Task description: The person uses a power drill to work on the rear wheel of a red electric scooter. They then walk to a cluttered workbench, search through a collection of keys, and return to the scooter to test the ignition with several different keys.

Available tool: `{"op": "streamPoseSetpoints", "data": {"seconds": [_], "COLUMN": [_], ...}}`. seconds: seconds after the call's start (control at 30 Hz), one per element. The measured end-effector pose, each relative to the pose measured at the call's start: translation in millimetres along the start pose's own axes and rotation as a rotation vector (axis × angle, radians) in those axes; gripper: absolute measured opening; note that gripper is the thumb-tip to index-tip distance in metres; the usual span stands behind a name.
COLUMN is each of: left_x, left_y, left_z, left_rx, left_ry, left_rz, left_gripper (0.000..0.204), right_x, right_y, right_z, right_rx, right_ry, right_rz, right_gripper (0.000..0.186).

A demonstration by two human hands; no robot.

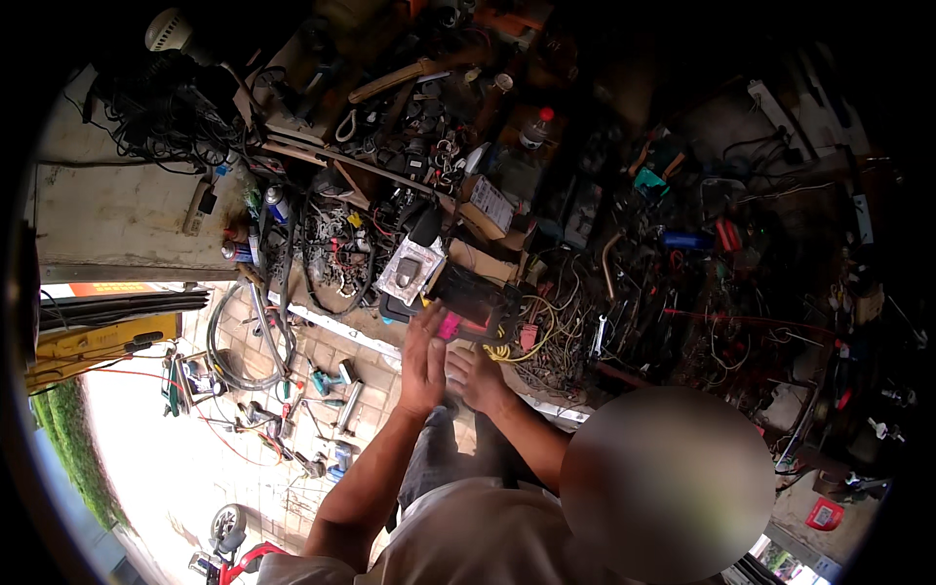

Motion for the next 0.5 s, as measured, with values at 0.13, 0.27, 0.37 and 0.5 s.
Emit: {"op": "streamPoseSetpoints", "data": {"seconds": [0.13,0.27,0.37,0.5], "left_x": [27.2,59.9,77.5,199.6], "left_y": [-144.1,-176.1,-169.9,-193.0], "left_z": [114.8,122.2,112.5,93.7], "left_rx": [0.994,1.411,0.844,1.069], "left_ry": [-0.507,-1.24,-1.738,-1.16], "left_rz": [0.026,-0.328,-0.26,-0.495], "left_gripper": [0.052,0.064,0.075,0.074], "right_x": [-124.5,-203.4,-128.5,19.0], "right_y": [-84.7,-144.0,-58.5,1.6], "right_z": [-39.2,-45.0,-124.2,-111.3], "right_rx": [0.397,1.215,1.358,0.271], "right_ry": [-0.902,-1.107,-1.468,-2.484], "right_rz": [0.473,0.743,0.843,0.462], "right_gripper": [0.045,0.05,0.054,0.043]}}
Point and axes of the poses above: each hand's wrist, its own y-axis towards the middle knuckle, its own x-axis out of the back of the hand, z = x × y, the point moved 2 cm from there along y, towards the middle knuckle, and after that the axes turned 2 degrees about -z, right-handed, at the moved point
